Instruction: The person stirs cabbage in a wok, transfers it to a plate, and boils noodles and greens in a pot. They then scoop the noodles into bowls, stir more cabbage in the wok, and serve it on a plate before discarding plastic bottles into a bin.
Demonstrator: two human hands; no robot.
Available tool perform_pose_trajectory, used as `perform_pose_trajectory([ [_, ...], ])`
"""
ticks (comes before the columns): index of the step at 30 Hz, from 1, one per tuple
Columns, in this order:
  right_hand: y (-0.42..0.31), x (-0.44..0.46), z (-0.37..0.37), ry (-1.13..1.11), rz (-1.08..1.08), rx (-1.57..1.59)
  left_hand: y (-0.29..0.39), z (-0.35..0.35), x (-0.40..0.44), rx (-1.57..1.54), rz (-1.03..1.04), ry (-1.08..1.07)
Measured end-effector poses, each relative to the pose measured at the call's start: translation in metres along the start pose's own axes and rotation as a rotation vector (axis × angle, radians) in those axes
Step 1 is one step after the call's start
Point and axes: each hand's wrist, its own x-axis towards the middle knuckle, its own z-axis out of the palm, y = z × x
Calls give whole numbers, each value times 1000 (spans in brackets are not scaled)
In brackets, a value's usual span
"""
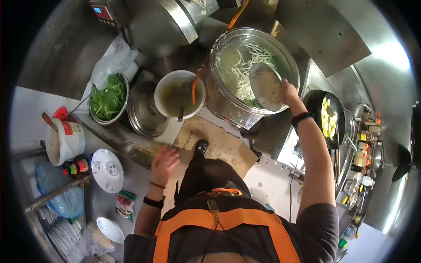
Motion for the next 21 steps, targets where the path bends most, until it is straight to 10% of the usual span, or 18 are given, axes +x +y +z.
perform_pose_trajectory([
  [9, 46, 50, 34, -162, 2, 3, -4, 8, -131, 60, 180, 632],
  [15, 36, -1, -34, 178, -62, -250, -60, 49, -162, -8, 124, 554],
  [17, -4, -34, -66, 8, 272, 515, -63, 73, -151, -47, 132, 391],
  [21, -129, -123, -94, -176, 77, 1125, -44, 115, -120, 150, 50, 126],
])
